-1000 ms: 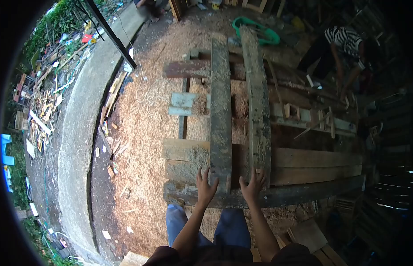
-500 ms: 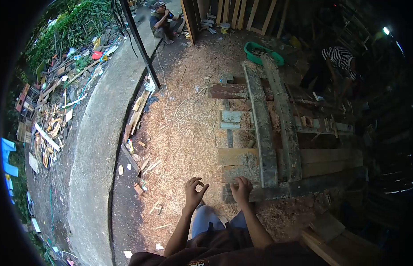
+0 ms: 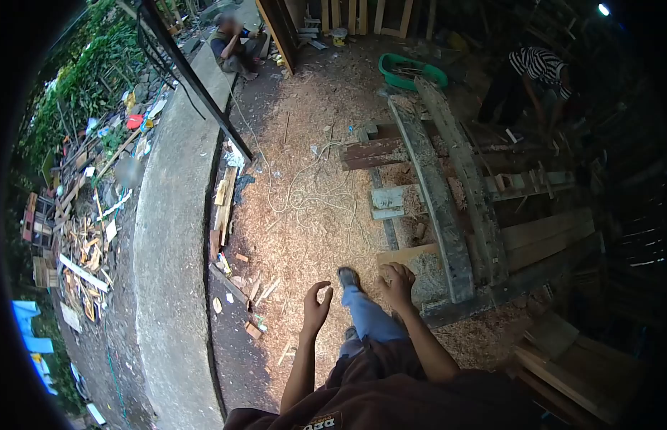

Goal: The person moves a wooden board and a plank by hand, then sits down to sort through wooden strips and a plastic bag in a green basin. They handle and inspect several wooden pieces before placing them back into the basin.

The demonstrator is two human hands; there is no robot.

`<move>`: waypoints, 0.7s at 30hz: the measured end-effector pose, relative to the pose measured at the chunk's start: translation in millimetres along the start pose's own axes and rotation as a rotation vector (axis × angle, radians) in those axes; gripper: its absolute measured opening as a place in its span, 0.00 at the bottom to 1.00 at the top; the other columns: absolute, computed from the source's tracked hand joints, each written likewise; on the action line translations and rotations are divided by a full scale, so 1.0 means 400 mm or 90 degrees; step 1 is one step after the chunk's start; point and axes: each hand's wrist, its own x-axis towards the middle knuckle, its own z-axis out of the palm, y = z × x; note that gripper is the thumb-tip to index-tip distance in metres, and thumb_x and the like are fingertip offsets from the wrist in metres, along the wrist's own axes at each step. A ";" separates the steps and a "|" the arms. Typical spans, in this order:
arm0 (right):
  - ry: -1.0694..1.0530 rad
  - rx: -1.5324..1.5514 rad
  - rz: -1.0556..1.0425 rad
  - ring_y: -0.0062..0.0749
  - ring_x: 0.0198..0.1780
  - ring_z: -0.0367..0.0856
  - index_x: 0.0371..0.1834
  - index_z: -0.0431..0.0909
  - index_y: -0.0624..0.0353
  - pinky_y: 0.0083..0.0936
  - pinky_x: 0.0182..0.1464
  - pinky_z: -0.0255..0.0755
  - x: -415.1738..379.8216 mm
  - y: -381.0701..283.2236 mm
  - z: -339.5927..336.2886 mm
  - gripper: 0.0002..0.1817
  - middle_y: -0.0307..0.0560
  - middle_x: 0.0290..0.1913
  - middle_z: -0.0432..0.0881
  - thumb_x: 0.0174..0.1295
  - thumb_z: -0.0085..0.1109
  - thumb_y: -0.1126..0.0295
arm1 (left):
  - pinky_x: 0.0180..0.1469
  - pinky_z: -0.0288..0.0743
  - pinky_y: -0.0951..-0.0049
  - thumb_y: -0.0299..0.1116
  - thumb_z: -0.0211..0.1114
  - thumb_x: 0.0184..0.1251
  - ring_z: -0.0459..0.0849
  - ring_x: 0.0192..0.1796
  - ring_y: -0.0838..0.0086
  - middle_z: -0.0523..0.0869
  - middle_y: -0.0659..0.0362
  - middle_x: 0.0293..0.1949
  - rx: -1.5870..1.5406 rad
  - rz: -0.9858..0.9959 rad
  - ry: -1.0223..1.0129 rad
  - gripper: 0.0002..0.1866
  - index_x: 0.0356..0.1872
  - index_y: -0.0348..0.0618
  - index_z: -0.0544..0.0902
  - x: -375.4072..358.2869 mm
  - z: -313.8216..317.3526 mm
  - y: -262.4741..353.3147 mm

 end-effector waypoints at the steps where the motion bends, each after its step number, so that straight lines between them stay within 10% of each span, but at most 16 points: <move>1: 0.031 -0.027 0.001 0.49 0.67 0.72 0.55 0.83 0.49 0.50 0.69 0.57 0.043 0.010 0.007 0.19 0.47 0.59 0.80 0.61 0.70 0.62 | 0.64 0.74 0.66 0.33 0.68 0.74 0.86 0.58 0.65 0.90 0.51 0.51 0.003 -0.001 -0.006 0.13 0.51 0.34 0.86 0.060 -0.005 0.006; 9: 0.139 0.072 0.082 0.47 0.43 0.85 0.38 0.84 0.61 0.42 0.50 0.76 0.551 0.121 0.017 0.08 0.50 0.38 0.86 0.66 0.67 0.67 | 0.63 0.74 0.67 0.35 0.67 0.75 0.86 0.58 0.66 0.90 0.51 0.50 0.044 0.000 -0.101 0.13 0.49 0.34 0.86 0.607 -0.086 0.031; 21: 0.225 0.111 0.170 0.49 0.49 0.84 0.41 0.83 0.56 0.42 0.52 0.77 1.092 -0.081 0.083 0.07 0.50 0.43 0.86 0.65 0.68 0.66 | 0.55 0.78 0.68 0.28 0.65 0.71 0.86 0.49 0.70 0.89 0.53 0.44 0.074 0.106 -0.218 0.07 0.43 0.34 0.85 1.365 -0.023 0.174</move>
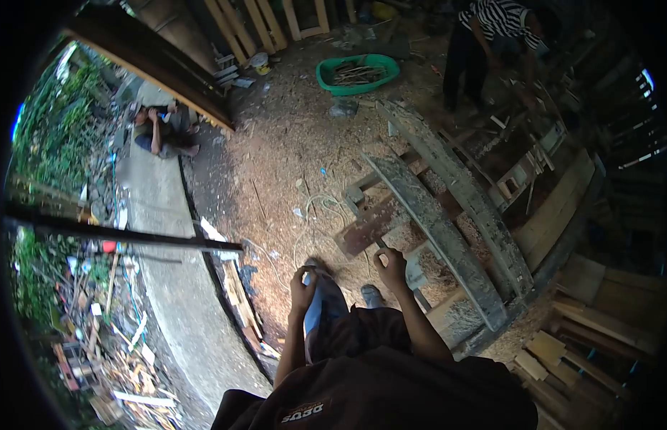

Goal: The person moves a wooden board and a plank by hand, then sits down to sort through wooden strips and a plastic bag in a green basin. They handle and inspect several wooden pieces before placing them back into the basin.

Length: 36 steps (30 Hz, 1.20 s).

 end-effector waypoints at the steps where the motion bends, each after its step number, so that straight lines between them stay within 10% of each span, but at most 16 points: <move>1: -0.009 0.033 0.034 0.49 0.49 0.85 0.41 0.84 0.57 0.42 0.52 0.77 0.035 -0.003 0.040 0.08 0.50 0.43 0.87 0.65 0.68 0.66 | 0.55 0.77 0.68 0.29 0.65 0.70 0.86 0.50 0.69 0.90 0.52 0.45 -0.027 -0.017 -0.039 0.08 0.42 0.34 0.84 0.066 -0.006 -0.015; 12: 0.126 0.051 0.195 0.51 0.54 0.86 0.52 0.84 0.60 0.42 0.57 0.78 0.565 -0.180 0.449 0.15 0.55 0.49 0.88 0.63 0.69 0.67 | 0.60 0.78 0.61 0.33 0.67 0.72 0.86 0.56 0.58 0.87 0.45 0.54 0.028 0.148 -0.247 0.23 0.64 0.36 0.77 0.936 -0.270 -0.071; 21: 0.168 -0.013 0.117 0.55 0.60 0.79 0.57 0.81 0.61 0.43 0.65 0.71 0.981 -0.408 0.590 0.19 0.56 0.56 0.84 0.64 0.69 0.67 | 0.62 0.76 0.66 0.30 0.66 0.74 0.86 0.60 0.65 0.87 0.51 0.58 -0.003 0.101 -0.279 0.18 0.62 0.36 0.80 1.429 -0.404 -0.019; 36: 0.259 0.077 0.296 0.56 0.64 0.78 0.59 0.81 0.56 0.47 0.67 0.69 1.780 -0.265 0.779 0.21 0.57 0.58 0.83 0.63 0.69 0.65 | 0.64 0.77 0.61 0.32 0.66 0.74 0.85 0.61 0.53 0.87 0.45 0.57 0.128 0.213 -0.451 0.17 0.59 0.36 0.83 2.355 -0.325 0.058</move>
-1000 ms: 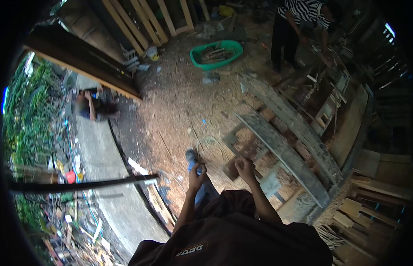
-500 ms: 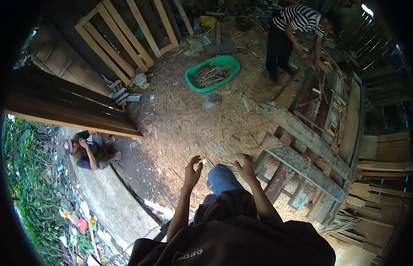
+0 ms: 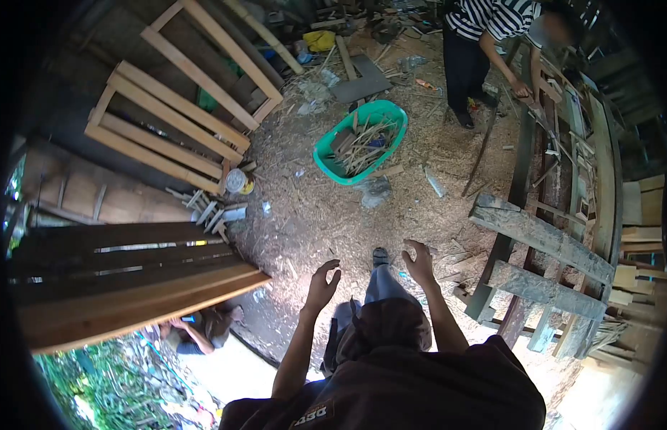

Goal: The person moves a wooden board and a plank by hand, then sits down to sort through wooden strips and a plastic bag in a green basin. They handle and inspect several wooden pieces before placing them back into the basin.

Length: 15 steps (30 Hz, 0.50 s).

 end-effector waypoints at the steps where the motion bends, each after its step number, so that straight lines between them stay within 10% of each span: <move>1: 0.007 -0.002 0.011 0.56 0.64 0.78 0.59 0.81 0.56 0.47 0.67 0.69 0.033 -0.031 0.012 0.21 0.57 0.58 0.83 0.63 0.69 0.65 | 0.65 0.77 0.61 0.32 0.66 0.74 0.85 0.62 0.52 0.87 0.45 0.57 0.030 0.021 -0.016 0.17 0.59 0.36 0.83 0.054 -0.026 0.002; 15: 0.192 -0.111 0.227 0.54 0.63 0.77 0.57 0.82 0.54 0.49 0.65 0.70 0.180 -0.136 0.239 0.18 0.54 0.58 0.83 0.64 0.67 0.69 | 0.57 0.80 0.55 0.32 0.70 0.66 0.87 0.52 0.48 0.89 0.46 0.48 0.193 0.221 -0.340 0.16 0.52 0.40 0.84 0.606 -0.051 -0.302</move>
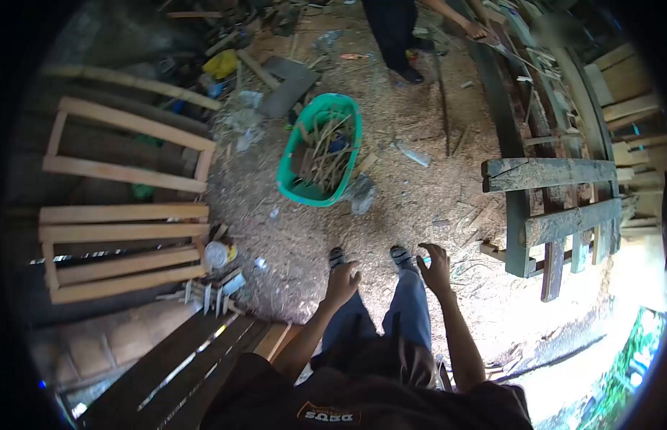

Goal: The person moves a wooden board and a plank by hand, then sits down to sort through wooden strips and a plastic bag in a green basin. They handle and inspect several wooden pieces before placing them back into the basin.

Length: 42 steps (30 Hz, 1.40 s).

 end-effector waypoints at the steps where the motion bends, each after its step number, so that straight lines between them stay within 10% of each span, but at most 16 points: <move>1: 0.017 -0.006 0.015 0.55 0.63 0.77 0.58 0.82 0.54 0.49 0.65 0.70 -0.001 0.011 0.049 0.18 0.54 0.57 0.83 0.64 0.67 0.69 | 0.56 0.80 0.54 0.32 0.70 0.66 0.87 0.52 0.49 0.89 0.46 0.48 0.005 0.020 -0.020 0.16 0.52 0.40 0.84 0.017 0.009 -0.064; 11: -0.124 0.047 0.050 0.52 0.66 0.73 0.60 0.80 0.53 0.45 0.69 0.66 0.117 0.180 0.544 0.21 0.52 0.61 0.79 0.63 0.65 0.69 | 0.53 0.79 0.53 0.27 0.68 0.65 0.86 0.48 0.47 0.87 0.44 0.45 -0.030 0.052 0.036 0.16 0.53 0.39 0.82 0.206 0.223 -0.560; 22: -0.081 -0.049 -0.104 0.56 0.67 0.73 0.63 0.79 0.53 0.49 0.68 0.68 0.310 0.737 1.101 0.23 0.53 0.64 0.76 0.64 0.67 0.70 | 0.72 0.62 0.41 0.31 0.67 0.68 0.68 0.72 0.40 0.71 0.39 0.69 0.349 0.137 0.140 0.37 0.77 0.38 0.64 0.653 0.620 -1.115; 27: 0.037 -0.096 -0.136 0.56 0.67 0.73 0.61 0.80 0.53 0.49 0.68 0.68 0.387 0.729 1.115 0.21 0.53 0.63 0.78 0.64 0.67 0.70 | 0.64 0.72 0.47 0.34 0.64 0.72 0.80 0.61 0.47 0.79 0.39 0.59 0.317 -0.022 0.081 0.39 0.79 0.31 0.58 0.850 0.661 -1.163; 32: 0.049 0.030 -0.071 0.52 0.64 0.76 0.62 0.80 0.54 0.47 0.67 0.68 0.364 0.699 1.106 0.20 0.53 0.61 0.80 0.66 0.65 0.68 | 0.35 0.83 0.54 0.35 0.70 0.68 0.89 0.36 0.52 0.88 0.46 0.38 0.359 0.057 0.185 0.31 0.71 0.38 0.74 0.862 0.670 -1.217; 42: 0.064 -0.113 -0.056 0.55 0.69 0.72 0.68 0.75 0.50 0.50 0.71 0.64 0.405 0.775 1.180 0.25 0.54 0.67 0.74 0.66 0.65 0.66 | 0.32 0.82 0.51 0.46 0.72 0.63 0.89 0.28 0.51 0.87 0.47 0.24 0.358 0.061 0.118 0.31 0.68 0.49 0.80 0.828 0.729 -1.140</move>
